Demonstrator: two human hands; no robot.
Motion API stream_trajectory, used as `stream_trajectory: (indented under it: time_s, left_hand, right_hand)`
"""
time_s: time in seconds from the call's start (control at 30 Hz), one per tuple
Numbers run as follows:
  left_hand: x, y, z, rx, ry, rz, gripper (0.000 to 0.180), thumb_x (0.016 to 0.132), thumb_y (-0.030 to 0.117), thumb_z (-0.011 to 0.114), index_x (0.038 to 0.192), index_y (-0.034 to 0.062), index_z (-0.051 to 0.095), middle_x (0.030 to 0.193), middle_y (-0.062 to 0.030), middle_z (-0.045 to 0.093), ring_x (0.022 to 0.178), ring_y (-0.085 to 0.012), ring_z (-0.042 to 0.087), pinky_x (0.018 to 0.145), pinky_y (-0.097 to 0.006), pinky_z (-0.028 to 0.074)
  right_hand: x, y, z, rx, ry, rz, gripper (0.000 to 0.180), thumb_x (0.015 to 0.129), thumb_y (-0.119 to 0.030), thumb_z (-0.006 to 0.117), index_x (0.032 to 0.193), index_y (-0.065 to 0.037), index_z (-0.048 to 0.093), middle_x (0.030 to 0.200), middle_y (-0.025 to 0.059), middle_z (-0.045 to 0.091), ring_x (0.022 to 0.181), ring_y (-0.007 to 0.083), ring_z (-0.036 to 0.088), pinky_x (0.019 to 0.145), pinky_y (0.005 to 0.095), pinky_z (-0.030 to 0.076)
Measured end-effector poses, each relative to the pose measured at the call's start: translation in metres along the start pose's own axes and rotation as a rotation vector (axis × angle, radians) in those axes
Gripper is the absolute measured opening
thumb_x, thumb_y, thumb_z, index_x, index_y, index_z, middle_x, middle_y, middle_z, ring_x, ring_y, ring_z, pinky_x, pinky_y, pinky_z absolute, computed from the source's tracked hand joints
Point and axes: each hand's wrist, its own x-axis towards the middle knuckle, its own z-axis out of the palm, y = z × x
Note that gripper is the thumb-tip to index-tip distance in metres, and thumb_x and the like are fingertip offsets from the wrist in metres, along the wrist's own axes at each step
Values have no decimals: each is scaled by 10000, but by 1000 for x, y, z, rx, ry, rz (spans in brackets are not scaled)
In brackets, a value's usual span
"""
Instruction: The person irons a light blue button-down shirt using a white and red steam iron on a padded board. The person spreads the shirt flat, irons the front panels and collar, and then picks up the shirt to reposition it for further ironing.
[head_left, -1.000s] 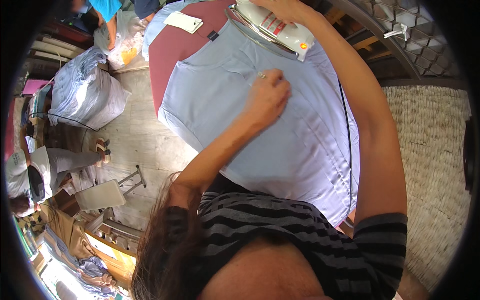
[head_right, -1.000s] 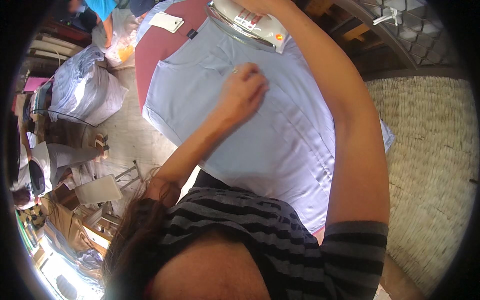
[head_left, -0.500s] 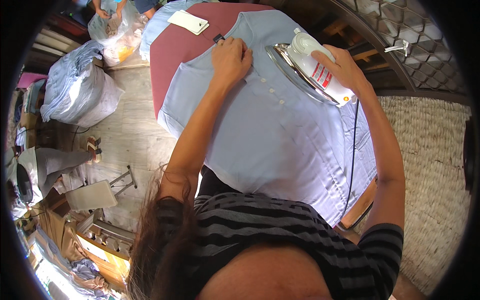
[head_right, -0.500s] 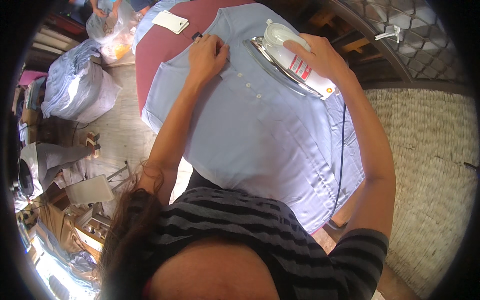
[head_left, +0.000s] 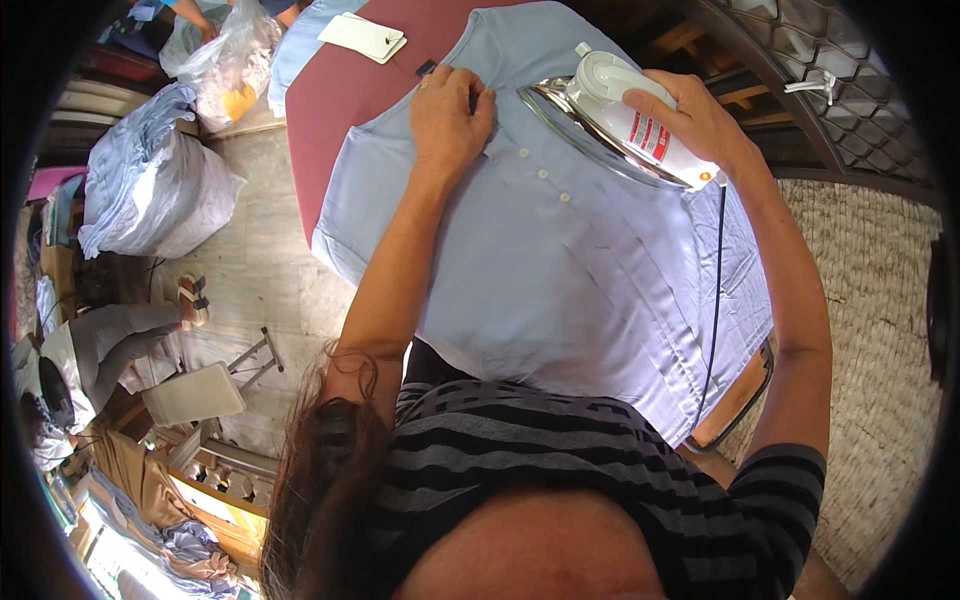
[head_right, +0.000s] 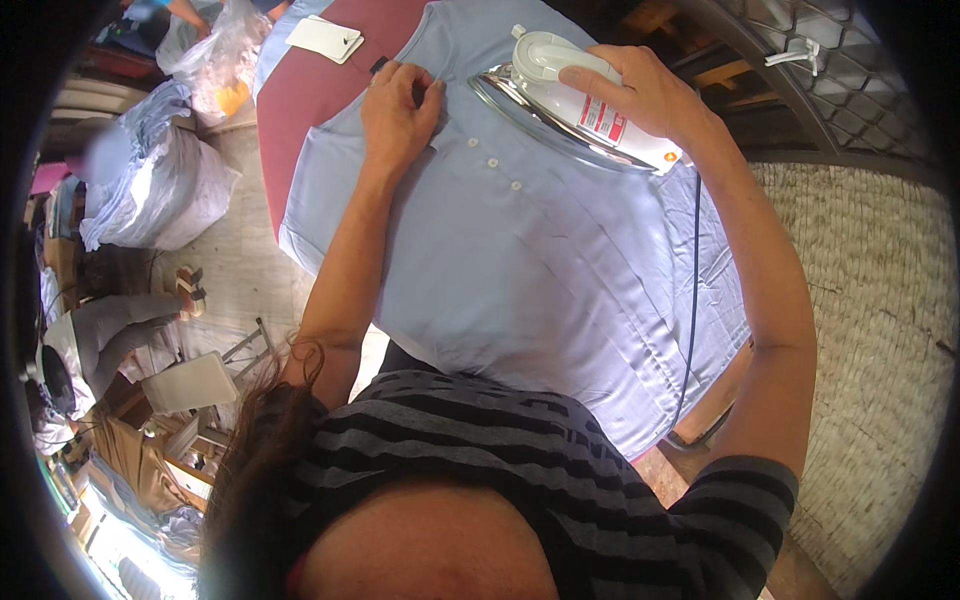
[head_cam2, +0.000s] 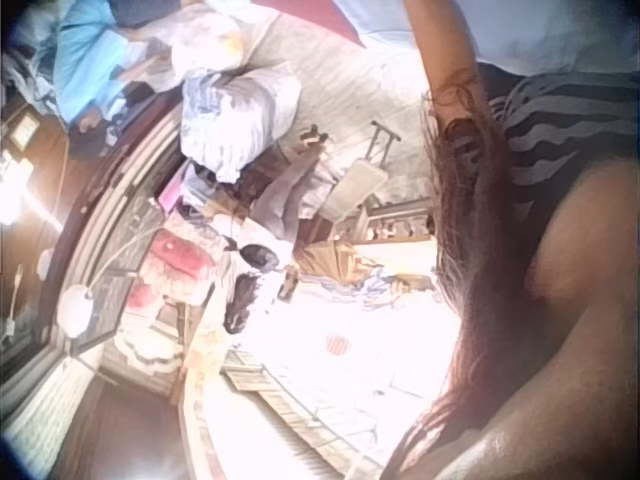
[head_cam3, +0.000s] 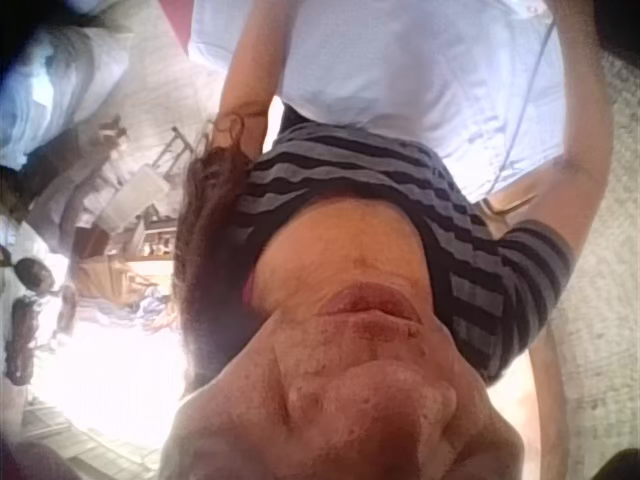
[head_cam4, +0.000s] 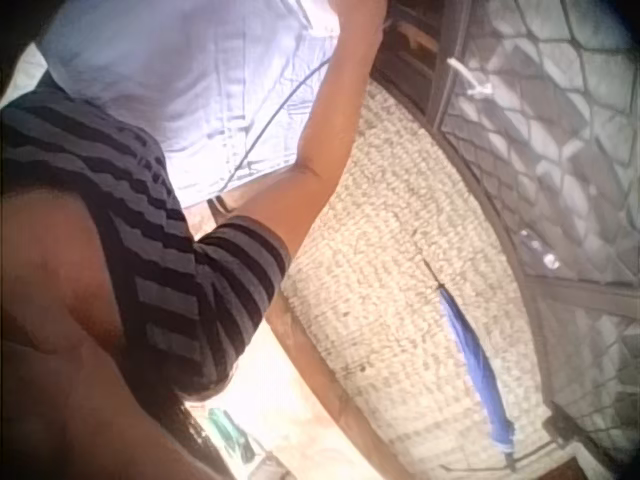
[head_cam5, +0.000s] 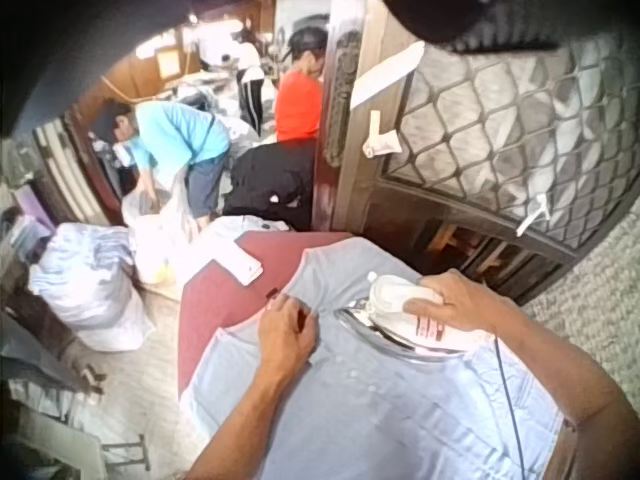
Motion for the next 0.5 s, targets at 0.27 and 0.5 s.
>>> stream_trajectory:
  time_s: [0.27, 0.5]
  left_hand:
    - [0, 0, 1, -36, -13, -58, 162, 790, 185, 722, 810, 46, 640, 857, -84, 585, 802, -275, 598, 707, -390, 476]
    - [0, 0, 2, -20, 5, -15, 162, 793, 185, 724, 797, 46, 640, 821, -80, 583, 784, -265, 604, 691, -382, 477]
  right_hand:
    - [13, -4, 3, -17, -35, 45, 502, 929, -498, 569, 958, -11, 686, 726, 100, 638, 620, 150, 577, 620, 315, 463]
    - [14, -2, 6, -16, 36, -10, 516, 928, -501, 572, 992, 0, 679, 741, 92, 649, 629, 153, 581, 623, 308, 471]
